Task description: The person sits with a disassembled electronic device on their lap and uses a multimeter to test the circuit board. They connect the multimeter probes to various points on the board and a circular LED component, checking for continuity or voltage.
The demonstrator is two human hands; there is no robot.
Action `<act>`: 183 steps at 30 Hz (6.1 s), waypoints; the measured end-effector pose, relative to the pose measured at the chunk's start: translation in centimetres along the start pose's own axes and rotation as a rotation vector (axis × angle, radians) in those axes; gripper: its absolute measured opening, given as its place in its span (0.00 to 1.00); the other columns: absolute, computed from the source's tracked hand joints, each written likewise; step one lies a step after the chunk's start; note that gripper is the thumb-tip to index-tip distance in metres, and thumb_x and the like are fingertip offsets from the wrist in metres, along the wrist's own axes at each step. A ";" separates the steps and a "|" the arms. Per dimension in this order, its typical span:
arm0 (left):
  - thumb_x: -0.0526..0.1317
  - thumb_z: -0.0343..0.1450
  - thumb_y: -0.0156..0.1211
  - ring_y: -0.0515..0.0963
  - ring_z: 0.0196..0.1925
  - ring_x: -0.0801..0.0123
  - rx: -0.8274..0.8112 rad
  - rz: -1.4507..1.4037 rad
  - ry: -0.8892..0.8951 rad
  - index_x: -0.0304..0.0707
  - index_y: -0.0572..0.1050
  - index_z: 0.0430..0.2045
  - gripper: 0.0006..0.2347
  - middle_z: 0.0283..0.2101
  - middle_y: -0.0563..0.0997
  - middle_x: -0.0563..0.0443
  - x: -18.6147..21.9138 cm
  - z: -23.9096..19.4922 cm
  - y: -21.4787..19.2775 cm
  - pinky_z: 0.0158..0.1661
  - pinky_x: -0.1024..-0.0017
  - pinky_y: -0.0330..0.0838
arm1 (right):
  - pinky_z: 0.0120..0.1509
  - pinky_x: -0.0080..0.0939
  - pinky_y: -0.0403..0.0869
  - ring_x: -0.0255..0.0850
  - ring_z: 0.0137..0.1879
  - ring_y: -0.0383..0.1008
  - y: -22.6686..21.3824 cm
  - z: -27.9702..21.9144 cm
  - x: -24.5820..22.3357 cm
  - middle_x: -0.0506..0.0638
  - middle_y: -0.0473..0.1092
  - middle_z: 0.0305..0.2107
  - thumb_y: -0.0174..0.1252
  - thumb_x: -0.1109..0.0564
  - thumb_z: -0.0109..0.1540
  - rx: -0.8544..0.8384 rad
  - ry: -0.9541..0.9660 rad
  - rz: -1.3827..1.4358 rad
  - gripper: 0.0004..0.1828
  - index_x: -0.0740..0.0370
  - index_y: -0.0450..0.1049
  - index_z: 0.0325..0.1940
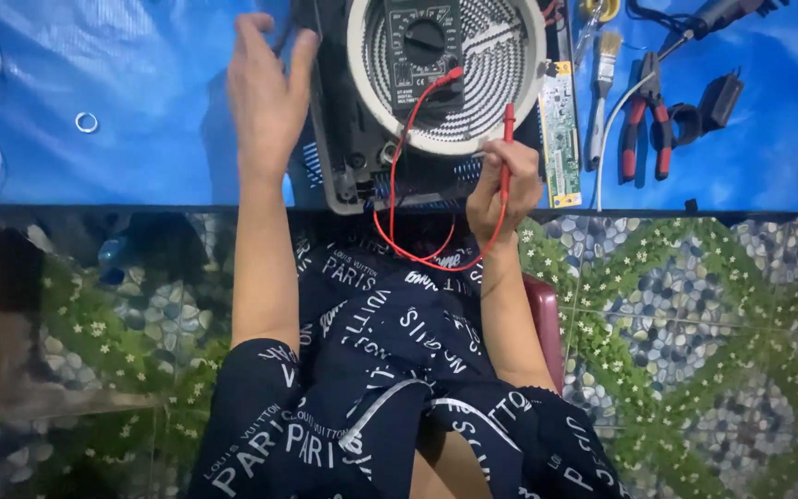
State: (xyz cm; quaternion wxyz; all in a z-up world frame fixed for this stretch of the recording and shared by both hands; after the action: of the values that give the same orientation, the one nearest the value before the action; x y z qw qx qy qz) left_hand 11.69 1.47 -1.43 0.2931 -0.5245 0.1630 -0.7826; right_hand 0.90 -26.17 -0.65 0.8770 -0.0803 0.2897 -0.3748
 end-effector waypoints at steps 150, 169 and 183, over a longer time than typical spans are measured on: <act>0.37 0.77 0.61 0.83 0.37 0.62 -0.034 -0.063 -0.089 0.27 0.74 0.49 0.11 0.35 0.82 0.43 7.4 -10.6 -1.2 0.37 0.68 0.80 | 0.55 0.51 0.75 0.58 0.48 0.74 2.8 6.3 -7.0 0.65 0.72 0.40 0.55 0.69 0.72 -0.588 -0.101 0.330 0.04 0.77 0.72 0.46; 0.36 0.76 0.62 0.83 0.40 0.62 -0.041 -0.080 -0.086 0.28 0.73 0.50 0.12 0.40 0.82 0.43 7.3 -11.1 -0.8 0.38 0.66 0.80 | 0.24 0.45 0.70 0.41 0.30 0.73 7.2 3.7 -3.0 0.47 0.68 0.39 0.72 0.37 0.68 -0.715 -0.158 -0.282 0.32 0.53 0.70 0.67; 0.36 0.77 0.60 0.82 0.38 0.62 -0.052 -0.143 -0.118 0.28 0.73 0.50 0.11 0.37 0.81 0.45 7.7 -10.7 -2.2 0.39 0.67 0.79 | 0.21 0.55 0.67 0.58 0.25 0.71 8.3 5.2 -3.3 0.56 0.65 0.39 0.65 0.48 0.58 -0.986 -0.079 -0.327 0.19 0.51 0.78 0.53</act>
State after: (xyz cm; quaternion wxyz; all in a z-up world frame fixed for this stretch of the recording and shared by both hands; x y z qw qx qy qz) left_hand -0.87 -2.18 1.16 0.2320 -0.5873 0.1277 -0.7648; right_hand 7.13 -18.38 2.06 0.6754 -0.5420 0.3819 -0.3228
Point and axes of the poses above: each hand's wrist, its own z-axis towards the middle knuckle, its own y-axis out of the palm, x = y × z, the point moved 4 cm from there along z, towards the middle knuckle
